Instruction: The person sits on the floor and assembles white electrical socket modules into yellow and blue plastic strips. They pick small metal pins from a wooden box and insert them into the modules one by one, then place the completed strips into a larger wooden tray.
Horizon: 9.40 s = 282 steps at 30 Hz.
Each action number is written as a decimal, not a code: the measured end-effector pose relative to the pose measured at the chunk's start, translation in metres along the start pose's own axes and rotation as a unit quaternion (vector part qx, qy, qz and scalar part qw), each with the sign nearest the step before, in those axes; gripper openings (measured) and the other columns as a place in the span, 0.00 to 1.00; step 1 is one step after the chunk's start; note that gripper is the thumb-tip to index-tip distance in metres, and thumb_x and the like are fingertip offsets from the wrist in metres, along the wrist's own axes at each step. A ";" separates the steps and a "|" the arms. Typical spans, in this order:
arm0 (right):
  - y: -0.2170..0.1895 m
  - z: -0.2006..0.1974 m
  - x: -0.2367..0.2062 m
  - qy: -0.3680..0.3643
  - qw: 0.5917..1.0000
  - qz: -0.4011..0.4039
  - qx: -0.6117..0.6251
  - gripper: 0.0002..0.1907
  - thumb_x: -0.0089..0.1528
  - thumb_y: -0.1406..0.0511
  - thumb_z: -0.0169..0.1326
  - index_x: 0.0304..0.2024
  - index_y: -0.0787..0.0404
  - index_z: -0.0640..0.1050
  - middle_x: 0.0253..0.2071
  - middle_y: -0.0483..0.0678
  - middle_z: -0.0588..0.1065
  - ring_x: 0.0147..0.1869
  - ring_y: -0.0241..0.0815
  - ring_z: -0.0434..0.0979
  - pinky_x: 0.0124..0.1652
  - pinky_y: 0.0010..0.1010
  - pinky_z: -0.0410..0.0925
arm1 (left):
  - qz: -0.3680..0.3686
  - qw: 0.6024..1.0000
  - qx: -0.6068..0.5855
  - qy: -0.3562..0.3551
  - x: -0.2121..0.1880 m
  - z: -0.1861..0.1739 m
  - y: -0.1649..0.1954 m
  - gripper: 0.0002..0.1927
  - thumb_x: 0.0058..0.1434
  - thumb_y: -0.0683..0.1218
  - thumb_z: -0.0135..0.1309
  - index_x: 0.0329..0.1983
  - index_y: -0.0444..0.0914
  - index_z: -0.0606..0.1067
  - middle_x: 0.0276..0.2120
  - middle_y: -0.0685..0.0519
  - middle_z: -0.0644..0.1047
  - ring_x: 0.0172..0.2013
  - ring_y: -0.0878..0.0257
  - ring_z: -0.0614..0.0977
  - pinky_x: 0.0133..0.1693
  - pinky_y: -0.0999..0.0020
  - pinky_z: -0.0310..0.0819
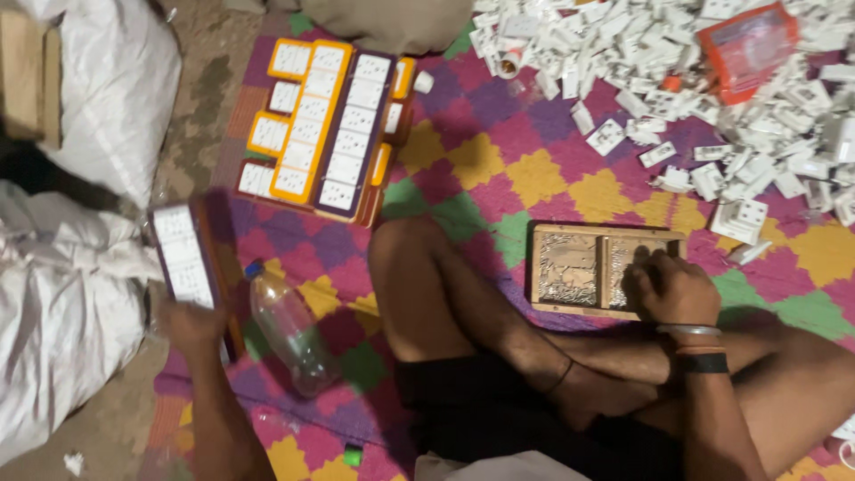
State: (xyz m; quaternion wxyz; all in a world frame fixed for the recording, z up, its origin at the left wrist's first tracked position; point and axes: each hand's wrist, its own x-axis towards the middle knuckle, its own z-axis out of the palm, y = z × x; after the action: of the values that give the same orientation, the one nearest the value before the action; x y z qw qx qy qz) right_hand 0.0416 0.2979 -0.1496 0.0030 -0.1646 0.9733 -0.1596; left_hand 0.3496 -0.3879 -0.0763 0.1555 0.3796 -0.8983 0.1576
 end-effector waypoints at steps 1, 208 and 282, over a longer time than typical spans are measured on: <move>0.001 0.001 0.001 -0.006 1.000 0.001 -0.020 0.15 0.62 0.54 0.58 0.46 0.54 0.80 0.40 0.51 0.78 0.45 0.58 0.78 0.44 0.49 0.71 | 0.006 0.997 -0.062 0.034 0.025 -0.002 0.004 0.51 0.37 0.66 0.78 0.46 0.21 0.72 0.44 0.32 0.76 0.45 0.35 0.78 0.49 0.46 0.75; -0.005 -0.028 0.037 0.139 0.700 0.149 0.685 0.20 0.70 0.58 0.53 0.60 0.61 0.73 0.43 0.46 0.78 0.43 0.36 0.79 0.42 0.29 0.75 | 0.609 0.708 -0.358 0.009 0.019 -0.164 0.506 0.48 0.41 0.61 0.68 0.64 0.36 0.71 0.50 0.47 0.79 0.45 0.50 0.81 0.42 0.49 0.72; 0.011 -0.050 0.327 0.139 0.985 -0.035 -0.098 0.05 0.58 0.66 0.60 0.36 0.51 0.84 0.52 0.52 0.77 0.57 0.62 0.77 0.54 0.47 0.72 | -0.170 0.212 -0.906 -0.324 0.058 -0.089 0.476 0.44 0.68 0.74 0.35 0.70 0.37 0.65 0.59 0.45 0.75 0.56 0.49 0.78 0.56 0.40 0.76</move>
State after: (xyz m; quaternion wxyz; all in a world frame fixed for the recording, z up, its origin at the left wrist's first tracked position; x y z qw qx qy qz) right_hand -0.2740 0.2185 -0.0909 -0.1543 -0.1744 0.9688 -0.0849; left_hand -0.0225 -0.0736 -0.0515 0.1124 0.1438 -0.3190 -0.9300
